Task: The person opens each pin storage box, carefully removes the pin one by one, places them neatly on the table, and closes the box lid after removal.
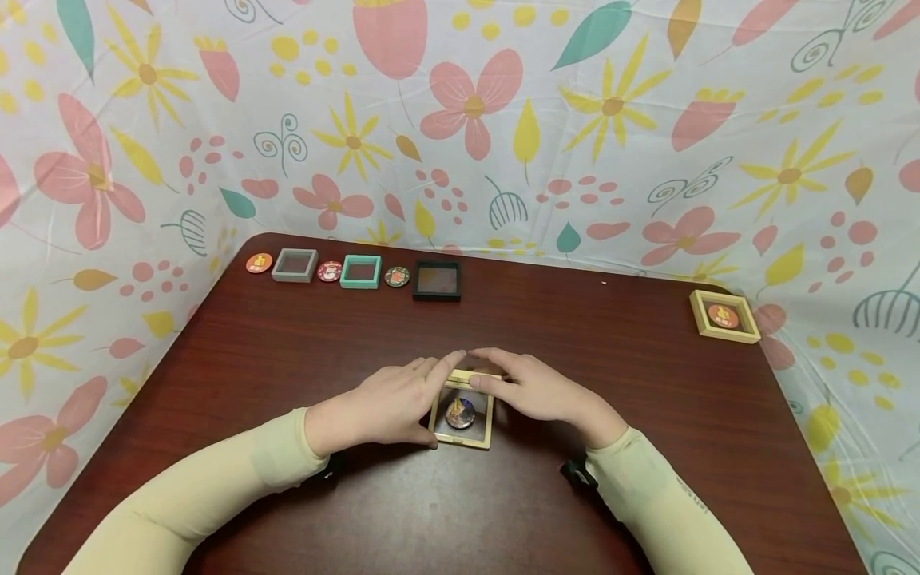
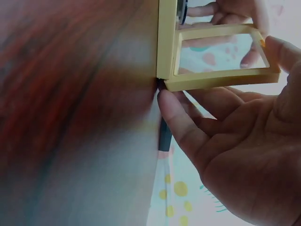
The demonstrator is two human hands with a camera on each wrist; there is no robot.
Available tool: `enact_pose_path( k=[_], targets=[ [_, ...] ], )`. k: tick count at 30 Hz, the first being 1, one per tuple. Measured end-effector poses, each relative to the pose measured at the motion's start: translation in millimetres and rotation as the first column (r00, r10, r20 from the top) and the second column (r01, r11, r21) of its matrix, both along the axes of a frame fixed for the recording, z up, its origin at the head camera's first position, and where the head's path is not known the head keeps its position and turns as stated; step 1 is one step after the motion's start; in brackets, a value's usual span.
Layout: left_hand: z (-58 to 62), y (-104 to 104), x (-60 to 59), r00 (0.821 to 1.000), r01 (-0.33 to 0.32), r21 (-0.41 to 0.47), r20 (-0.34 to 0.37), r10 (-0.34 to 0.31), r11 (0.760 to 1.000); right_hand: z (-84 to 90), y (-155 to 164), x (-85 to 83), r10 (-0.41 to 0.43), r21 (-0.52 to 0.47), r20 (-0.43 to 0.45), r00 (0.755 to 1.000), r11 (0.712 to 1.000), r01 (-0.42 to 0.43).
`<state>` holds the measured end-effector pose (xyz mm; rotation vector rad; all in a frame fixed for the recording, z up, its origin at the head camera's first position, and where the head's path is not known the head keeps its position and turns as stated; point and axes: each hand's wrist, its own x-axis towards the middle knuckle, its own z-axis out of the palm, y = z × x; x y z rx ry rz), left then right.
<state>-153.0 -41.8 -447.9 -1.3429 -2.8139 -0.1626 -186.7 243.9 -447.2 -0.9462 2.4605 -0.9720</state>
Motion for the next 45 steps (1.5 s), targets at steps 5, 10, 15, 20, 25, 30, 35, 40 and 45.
enact_pose_path(
  k=[5, 10, 15, 20, 25, 30, 35, 40, 45],
  targets=[
    [-0.3, 0, -3.1, 0.997, -0.022, 0.019, 0.073, 0.021, 1.0, 3.0, -3, 0.7, -0.087, 0.051, -0.02, 0.996, 0.995, 0.088],
    [-1.6, 0, -6.8, 0.989, -0.055, 0.059, 0.137, 0.047, 0.997, 4.1, -6, -0.8, -0.154, 0.03, -0.081, 0.985, 0.987, 0.157],
    [-1.8, 1, -8.6, 0.984, -0.077, 0.067, 0.166, 0.065, 0.995, 4.3, -9, -1.4, -0.205, 0.0, -0.087, 0.975, 0.979, 0.205],
    [-2.9, 1, -10.2, 0.981, -0.09, 0.059, 0.18, 0.078, 0.994, 4.6, -12, -0.5, -0.241, 0.007, -0.14, 0.96, 0.97, 0.244],
    [-3.8, 1, -11.1, 0.98, -0.095, 0.05, 0.182, 0.085, 0.994, 4.7, -15, 4.2, -0.259, 0.012, -0.309, 0.915, 0.961, 0.276],
    [-3.9, 2, -11.9, 0.976, -0.101, 0.035, 0.195, 0.093, 0.994, 7.6, -18, 13.4, -0.229, -0.013, -0.49, 0.841, 0.967, 0.256],
    [-3.3, 1, -11.5, 0.975, -0.098, 0.035, 0.202, 0.089, 0.995, 9.7, -15, 24.0, -0.145, 0.031, -0.591, 0.794, 0.979, 0.202],
    [-2.3, 1, -11.6, 0.979, -0.093, 0.032, 0.185, 0.086, 0.995, 7.4, -9, 36.2, -0.07, 0.118, -0.569, 0.82, 0.979, 0.166],
    [-2.0, 2, -11.2, 0.982, -0.095, 0.03, 0.167, 0.089, 0.995, 2.4, -6, 44.9, -0.023, 0.164, -0.554, 0.832, 0.977, 0.135]
  ],
)
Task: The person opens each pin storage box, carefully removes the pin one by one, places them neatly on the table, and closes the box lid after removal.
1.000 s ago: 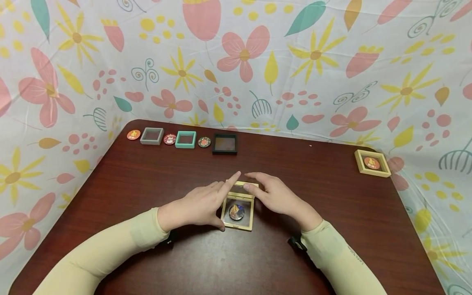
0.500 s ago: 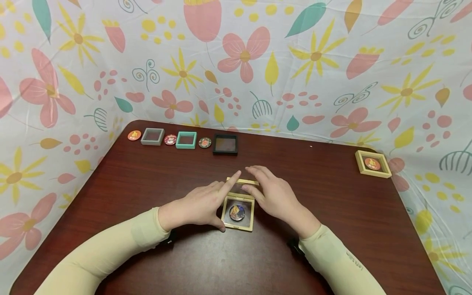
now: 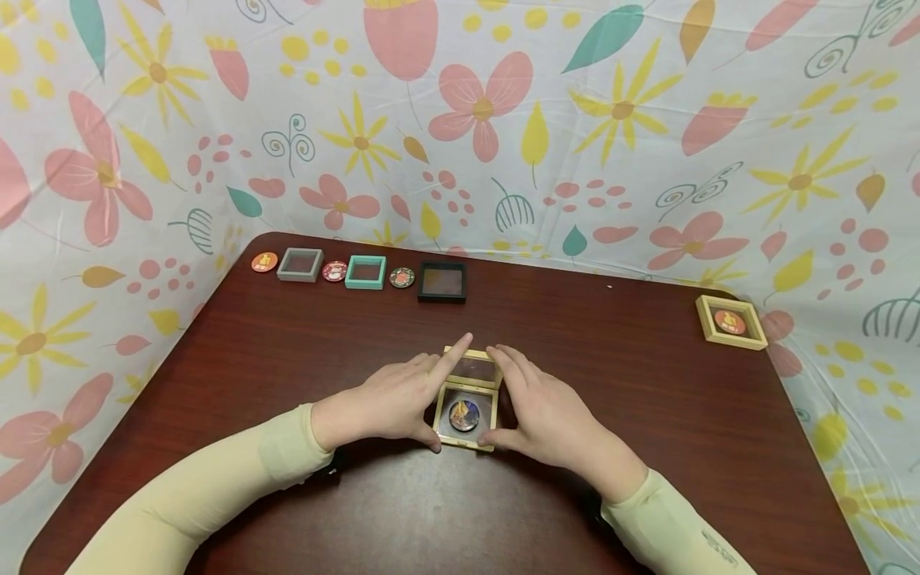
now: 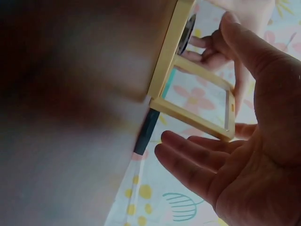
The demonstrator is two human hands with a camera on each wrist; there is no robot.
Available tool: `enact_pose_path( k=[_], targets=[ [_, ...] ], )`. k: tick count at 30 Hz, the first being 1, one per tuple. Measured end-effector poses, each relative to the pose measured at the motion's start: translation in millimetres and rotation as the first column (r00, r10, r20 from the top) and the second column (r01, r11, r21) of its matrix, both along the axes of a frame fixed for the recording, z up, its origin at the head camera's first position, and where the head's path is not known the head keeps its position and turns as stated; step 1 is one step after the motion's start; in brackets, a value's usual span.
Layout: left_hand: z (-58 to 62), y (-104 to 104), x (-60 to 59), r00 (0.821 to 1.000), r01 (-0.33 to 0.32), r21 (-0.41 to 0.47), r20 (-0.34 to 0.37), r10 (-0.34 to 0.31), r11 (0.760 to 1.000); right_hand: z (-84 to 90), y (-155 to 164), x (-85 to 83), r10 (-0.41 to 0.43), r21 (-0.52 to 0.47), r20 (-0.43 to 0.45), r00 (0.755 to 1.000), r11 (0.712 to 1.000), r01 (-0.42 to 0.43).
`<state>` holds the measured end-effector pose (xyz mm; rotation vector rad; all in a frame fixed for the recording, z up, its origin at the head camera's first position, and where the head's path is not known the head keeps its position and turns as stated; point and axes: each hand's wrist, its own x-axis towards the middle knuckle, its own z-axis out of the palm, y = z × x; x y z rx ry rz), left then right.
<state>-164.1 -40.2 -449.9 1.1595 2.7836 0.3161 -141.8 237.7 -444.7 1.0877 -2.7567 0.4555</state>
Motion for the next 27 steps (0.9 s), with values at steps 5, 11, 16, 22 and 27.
enact_pose_path(
  k=[5, 11, 16, 22, 27],
  targets=[
    [0.8, -1, 1.3, 1.0, 0.0, 0.002, -0.002, 0.0, 1.0, -3.1, -1, 3.5, 0.009, 0.024, -0.019, 1.0, 1.0, -0.008],
    [0.7, -1, 1.5, 1.0, 0.002, 0.003, 0.002, -0.002, 1.0, -6.0, -2, 5.9, 0.004, 0.068, -0.006, 1.0, 0.998, -0.003],
    [0.7, -1, 2.1, 1.0, 0.01, 0.002, -0.002, -0.01, 1.0, -7.6, -1, 8.3, -0.035, 0.121, 0.037, 0.999, 0.992, 0.031],
    [6.4, -4, 2.4, 1.0, 0.018, -0.021, -0.008, -0.018, 1.0, -7.2, -1, 9.1, -0.071, 0.139, 0.08, 0.994, 0.989, 0.059],
    [22.8, -11, 1.3, 0.998, 0.021, 0.056, -0.053, -0.018, 0.998, -5.9, -1, 8.7, -0.078, 0.137, 0.087, 0.993, 0.988, 0.065]
  ],
)
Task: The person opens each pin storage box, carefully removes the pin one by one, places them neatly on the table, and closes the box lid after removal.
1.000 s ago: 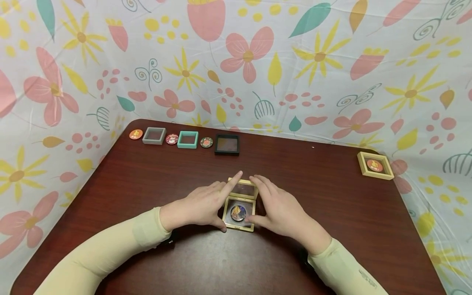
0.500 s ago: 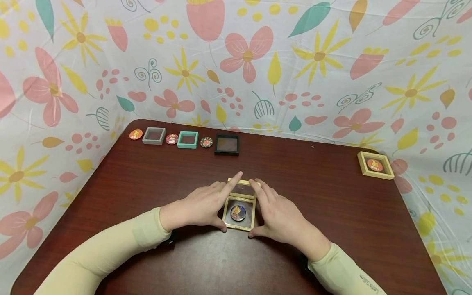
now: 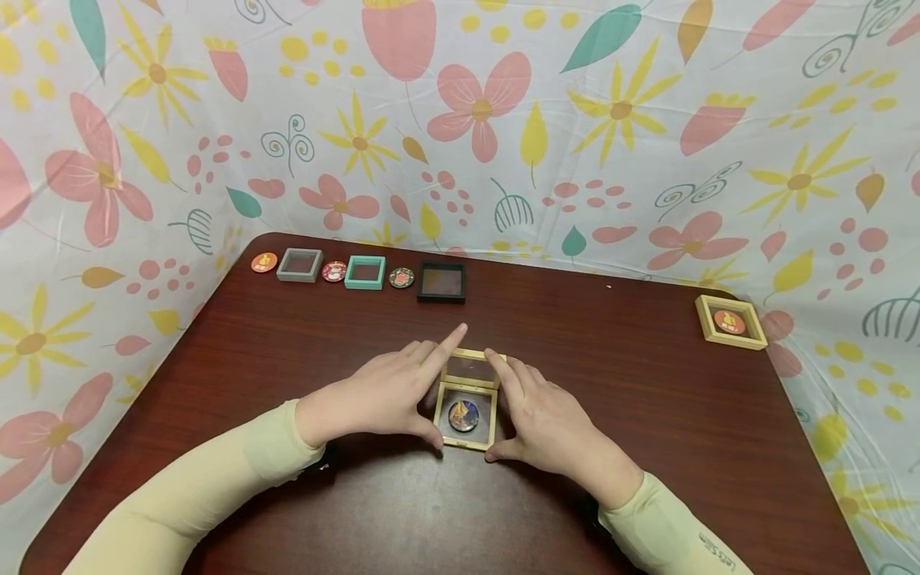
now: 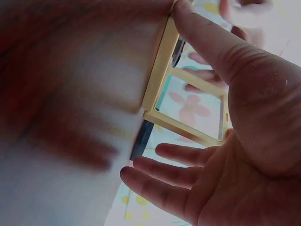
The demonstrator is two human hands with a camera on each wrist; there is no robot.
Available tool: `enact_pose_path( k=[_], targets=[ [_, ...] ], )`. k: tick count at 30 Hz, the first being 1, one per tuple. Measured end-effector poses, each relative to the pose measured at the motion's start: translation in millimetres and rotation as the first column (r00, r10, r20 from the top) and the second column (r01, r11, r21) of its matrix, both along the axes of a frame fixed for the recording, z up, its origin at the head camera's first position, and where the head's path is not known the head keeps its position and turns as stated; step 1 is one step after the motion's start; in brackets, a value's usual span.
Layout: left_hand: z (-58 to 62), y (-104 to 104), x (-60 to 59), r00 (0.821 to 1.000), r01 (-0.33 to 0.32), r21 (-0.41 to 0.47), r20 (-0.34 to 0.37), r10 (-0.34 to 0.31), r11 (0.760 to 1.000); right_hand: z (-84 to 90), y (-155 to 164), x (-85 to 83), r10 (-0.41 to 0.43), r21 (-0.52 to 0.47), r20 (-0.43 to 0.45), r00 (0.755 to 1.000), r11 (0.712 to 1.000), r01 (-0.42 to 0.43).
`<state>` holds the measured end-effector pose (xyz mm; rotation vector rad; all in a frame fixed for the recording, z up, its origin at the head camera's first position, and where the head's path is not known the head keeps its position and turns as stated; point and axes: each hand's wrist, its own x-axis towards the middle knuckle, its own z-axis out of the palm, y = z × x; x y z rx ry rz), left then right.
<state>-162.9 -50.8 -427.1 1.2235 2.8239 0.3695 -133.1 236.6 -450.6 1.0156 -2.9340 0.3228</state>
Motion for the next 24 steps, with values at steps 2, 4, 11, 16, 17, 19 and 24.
enact_pose_path(
  k=[2, 4, 11, 16, 17, 19, 24],
  targets=[
    [7.5, -3, -0.7, 0.999, -0.003, 0.058, -0.037, 0.006, 0.998, 0.4, 0, 0.2, -0.001, 0.001, -0.001, 1.0, 1.0, 0.001],
    [12.8, -5, -1.6, 0.996, -0.008, 0.119, -0.084, 0.018, 0.993, 0.6, 0, 0.3, 0.002, -0.006, -0.007, 1.0, 1.0, -0.002],
    [14.6, -1, 2.8, 0.982, 0.049, 0.266, -0.19, 0.003, 0.963, -0.3, -1, 1.4, 0.017, -0.023, -0.041, 0.999, 1.0, -0.017],
    [9.6, 7, 9.3, 0.992, 0.091, 0.157, -0.104, -0.076, 0.983, -0.1, 0, 1.2, 0.026, -0.021, -0.057, 0.998, 0.999, -0.027],
    [8.1, 9, 10.5, 0.993, 0.096, 0.128, -0.084, -0.085, 0.987, 0.2, 0, 1.4, 0.025, -0.018, -0.055, 0.998, 1.0, -0.026],
    [3.8, 14, 12.0, 0.993, 0.106, 0.072, -0.061, -0.101, 0.992, 0.3, 0, 1.4, 0.023, -0.016, -0.049, 0.999, 1.0, -0.024],
    [-4.3, 24, 14.1, 0.991, 0.126, 0.007, -0.047, -0.126, 0.992, 0.0, 0, 1.6, 0.026, -0.018, -0.049, 0.998, 0.999, -0.027]
  ],
)
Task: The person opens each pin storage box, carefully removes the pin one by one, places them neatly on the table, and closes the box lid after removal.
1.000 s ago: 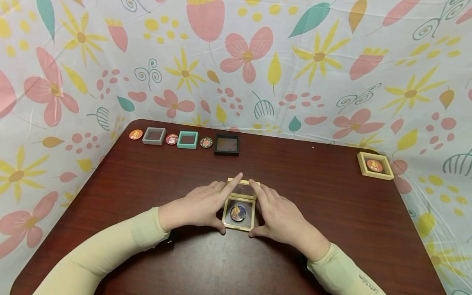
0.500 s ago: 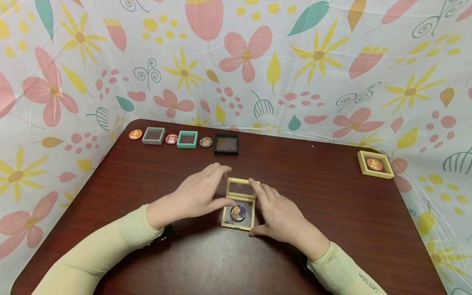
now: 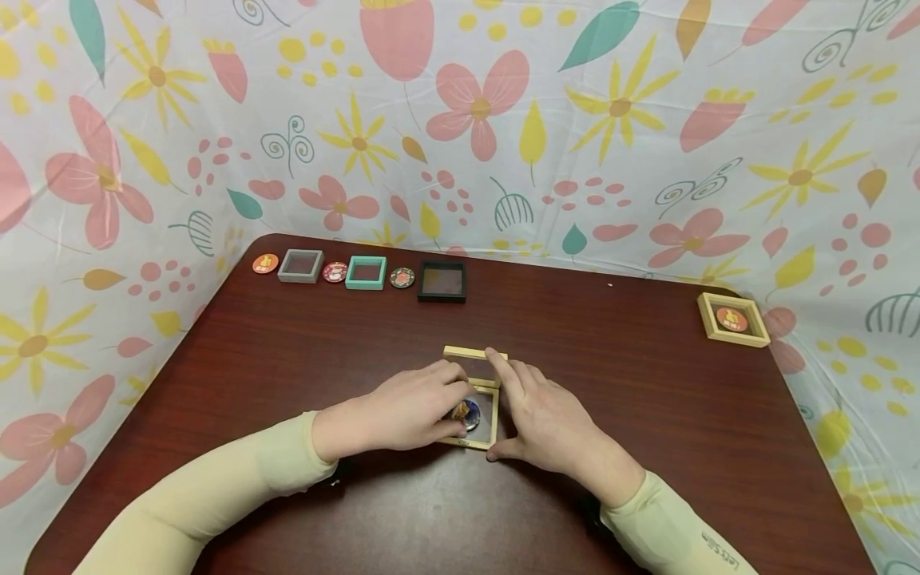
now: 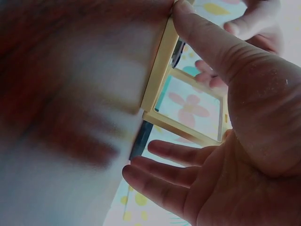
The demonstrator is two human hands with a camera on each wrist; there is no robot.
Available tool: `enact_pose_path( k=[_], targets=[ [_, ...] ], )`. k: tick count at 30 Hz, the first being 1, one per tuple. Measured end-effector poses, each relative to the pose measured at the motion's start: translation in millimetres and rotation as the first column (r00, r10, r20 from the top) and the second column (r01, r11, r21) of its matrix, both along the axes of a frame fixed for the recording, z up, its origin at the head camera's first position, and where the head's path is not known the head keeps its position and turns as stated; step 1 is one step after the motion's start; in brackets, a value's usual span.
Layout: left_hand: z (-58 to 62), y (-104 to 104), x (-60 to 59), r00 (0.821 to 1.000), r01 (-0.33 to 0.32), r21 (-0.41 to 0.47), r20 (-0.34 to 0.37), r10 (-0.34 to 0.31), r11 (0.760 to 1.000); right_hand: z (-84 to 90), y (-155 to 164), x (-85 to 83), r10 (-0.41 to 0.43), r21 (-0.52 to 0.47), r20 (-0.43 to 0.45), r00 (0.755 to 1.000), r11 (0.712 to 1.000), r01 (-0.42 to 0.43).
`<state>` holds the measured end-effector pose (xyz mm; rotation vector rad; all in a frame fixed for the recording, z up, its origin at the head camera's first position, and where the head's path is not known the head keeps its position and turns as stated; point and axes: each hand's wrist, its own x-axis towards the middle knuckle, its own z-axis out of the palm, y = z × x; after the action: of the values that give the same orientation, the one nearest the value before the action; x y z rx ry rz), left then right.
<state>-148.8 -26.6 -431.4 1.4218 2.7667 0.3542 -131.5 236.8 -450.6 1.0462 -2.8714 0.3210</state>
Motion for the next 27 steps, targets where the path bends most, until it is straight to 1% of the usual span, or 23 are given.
enact_pose_path(
  k=[2, 7, 13, 18, 21, 25, 27],
  targets=[
    [-1.4, 4, 0.3, 1.0, 0.0, -0.018, -0.006, 0.0, 1.0, 0.0, 0, 0.1, 0.004, -0.002, -0.006, 1.0, 1.0, -0.004],
    [-5.3, 11, 0.6, 0.999, -0.004, -0.087, -0.048, 0.0, 0.996, -0.6, 1, 0.1, 0.004, -0.003, -0.007, 1.0, 1.0, -0.004],
    [-9.9, 15, 0.2, 0.996, -0.008, -0.134, -0.093, -0.005, 0.991, -1.5, 0, -0.4, -0.001, -0.005, -0.002, 1.0, 1.0, 0.001],
    [-13.5, 16, -0.8, 0.994, -0.004, -0.152, -0.109, -0.013, 0.988, -1.4, 0, -0.5, 0.001, -0.005, -0.002, 1.0, 1.0, -0.001],
    [-15.5, 18, -1.3, 0.991, 0.002, -0.148, -0.129, -0.021, 0.989, -1.2, 0, -0.3, -0.001, -0.006, -0.003, 1.0, 1.0, 0.001],
    [-15.5, 20, -0.7, 0.987, 0.015, -0.15, -0.154, -0.038, 0.989, -2.0, 1, -0.1, -0.003, -0.009, -0.006, 1.0, 1.0, 0.003],
    [-15.0, 21, -0.1, 0.987, 0.019, -0.16, -0.156, -0.045, 0.987, -2.5, 1, -0.1, -0.002, -0.011, -0.007, 1.0, 1.0, 0.002]
  ],
)
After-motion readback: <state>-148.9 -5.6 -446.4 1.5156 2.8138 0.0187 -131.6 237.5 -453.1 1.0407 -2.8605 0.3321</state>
